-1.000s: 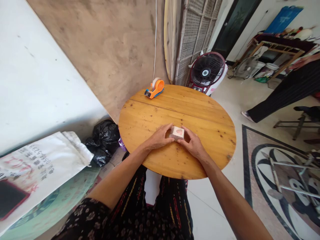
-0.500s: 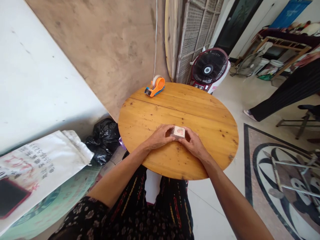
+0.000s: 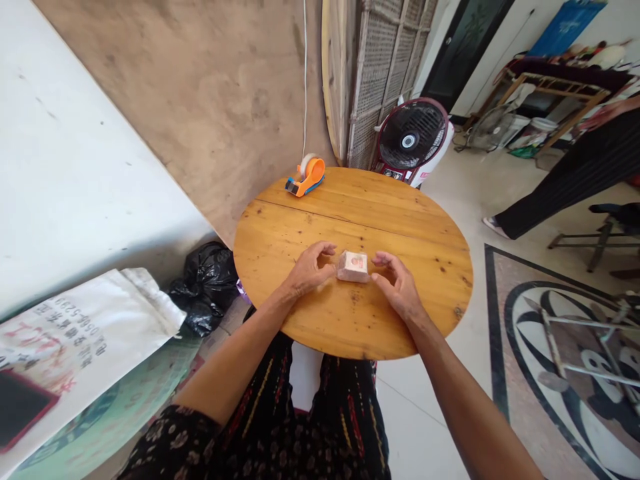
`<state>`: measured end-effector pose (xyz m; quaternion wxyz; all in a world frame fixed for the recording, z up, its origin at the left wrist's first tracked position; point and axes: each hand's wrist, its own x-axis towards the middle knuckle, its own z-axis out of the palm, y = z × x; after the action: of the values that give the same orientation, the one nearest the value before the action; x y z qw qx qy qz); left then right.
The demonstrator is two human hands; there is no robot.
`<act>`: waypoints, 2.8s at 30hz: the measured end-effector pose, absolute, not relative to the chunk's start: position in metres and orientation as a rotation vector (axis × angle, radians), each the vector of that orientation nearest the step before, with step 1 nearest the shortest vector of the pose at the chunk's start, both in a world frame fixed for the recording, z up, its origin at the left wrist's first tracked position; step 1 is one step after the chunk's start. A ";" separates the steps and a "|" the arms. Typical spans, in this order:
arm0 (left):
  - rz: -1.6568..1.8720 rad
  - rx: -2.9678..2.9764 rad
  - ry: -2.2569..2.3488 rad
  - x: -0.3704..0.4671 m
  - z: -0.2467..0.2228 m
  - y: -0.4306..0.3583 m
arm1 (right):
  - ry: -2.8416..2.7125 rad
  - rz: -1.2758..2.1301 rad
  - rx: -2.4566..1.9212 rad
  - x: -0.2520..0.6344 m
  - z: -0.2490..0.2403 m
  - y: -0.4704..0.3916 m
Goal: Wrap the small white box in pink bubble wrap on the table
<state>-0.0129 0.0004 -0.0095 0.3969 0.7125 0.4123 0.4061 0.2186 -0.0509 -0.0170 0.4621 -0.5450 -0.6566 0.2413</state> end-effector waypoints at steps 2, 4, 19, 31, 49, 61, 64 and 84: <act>1.020 1.880 1.062 -0.011 -0.010 0.001 | -1.609 0.565 -1.351 0.220 -0.017 -0.051; 0.969 2.015 1.075 -0.009 -0.009 0.001 | -1.696 0.528 -1.396 0.219 -0.018 -0.051; 0.949 2.124 1.035 -0.002 -0.014 0.003 | -1.849 0.397 -1.430 0.214 -0.019 -0.048; 0.983 2.132 0.988 -0.004 -0.013 0.001 | -1.714 0.445 -1.435 0.220 -0.026 -0.045; 0.950 2.162 1.046 -0.002 -0.019 0.003 | -1.667 0.311 -1.424 0.218 -0.023 -0.047; 0.932 2.150 1.029 -0.002 -0.013 0.000 | -1.785 0.482 -1.432 0.220 -0.026 -0.045; 0.938 2.156 1.029 -0.002 -0.013 0.001 | -1.641 0.461 -1.458 0.220 -0.022 -0.047; 0.973 2.201 1.031 -0.001 -0.018 0.005 | -2.249 -0.148 -1.349 0.190 0.024 -0.021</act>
<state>-0.0009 0.0052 -0.0182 0.2589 0.8121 0.3802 0.3591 0.1899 -0.0213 0.0241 0.2545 -0.4966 -0.8281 -0.0544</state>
